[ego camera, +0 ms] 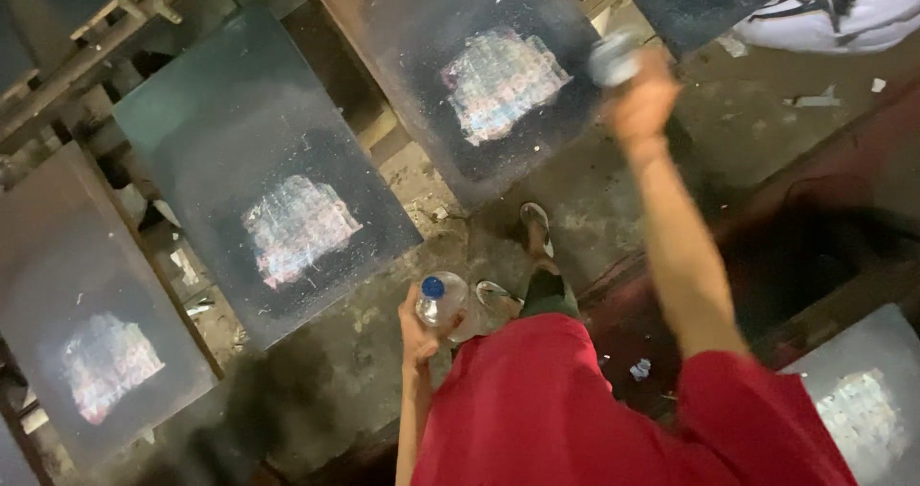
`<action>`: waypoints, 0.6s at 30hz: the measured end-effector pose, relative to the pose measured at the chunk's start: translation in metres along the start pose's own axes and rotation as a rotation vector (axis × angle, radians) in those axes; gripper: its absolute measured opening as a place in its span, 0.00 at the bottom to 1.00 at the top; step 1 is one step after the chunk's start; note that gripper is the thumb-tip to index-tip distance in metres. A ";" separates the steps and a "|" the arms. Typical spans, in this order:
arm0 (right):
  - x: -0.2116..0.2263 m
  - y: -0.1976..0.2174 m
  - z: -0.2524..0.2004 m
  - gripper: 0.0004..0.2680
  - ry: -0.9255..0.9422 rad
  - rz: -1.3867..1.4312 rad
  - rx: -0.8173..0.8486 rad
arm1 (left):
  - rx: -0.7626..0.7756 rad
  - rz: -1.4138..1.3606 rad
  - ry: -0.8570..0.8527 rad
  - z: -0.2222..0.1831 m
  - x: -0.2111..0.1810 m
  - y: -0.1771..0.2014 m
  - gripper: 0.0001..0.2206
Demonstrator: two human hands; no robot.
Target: Applying liquid adhesive to screen printing boards using a bottle and a brush to prepare them for printing.
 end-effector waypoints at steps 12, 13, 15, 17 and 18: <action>0.243 -0.023 -0.101 0.08 -0.085 0.410 0.531 | -0.074 -0.027 0.226 -0.002 -0.001 0.007 0.29; 0.211 -0.013 -0.074 0.08 -0.074 0.410 0.542 | -0.089 -0.033 0.225 0.001 0.001 0.009 0.29; 0.137 0.024 -0.015 0.08 -0.159 0.319 0.215 | -0.061 -0.206 0.096 0.009 0.000 0.010 0.34; 0.058 0.031 0.020 0.12 -0.152 0.181 0.108 | -0.048 -0.336 -0.006 0.023 -0.002 0.008 0.40; 0.019 0.040 0.041 0.17 -0.150 0.043 -0.014 | -0.019 -0.460 -0.112 0.032 -0.006 0.005 0.46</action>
Point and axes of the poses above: each hand's wrist, its own z-axis towards the middle knuckle, its own y-axis out of the back of the hand, x = y × z, the point moved 6 cm from there along z, towards the middle knuckle, and after that the axes turned 9 degrees about x, right-handed, at the moved point
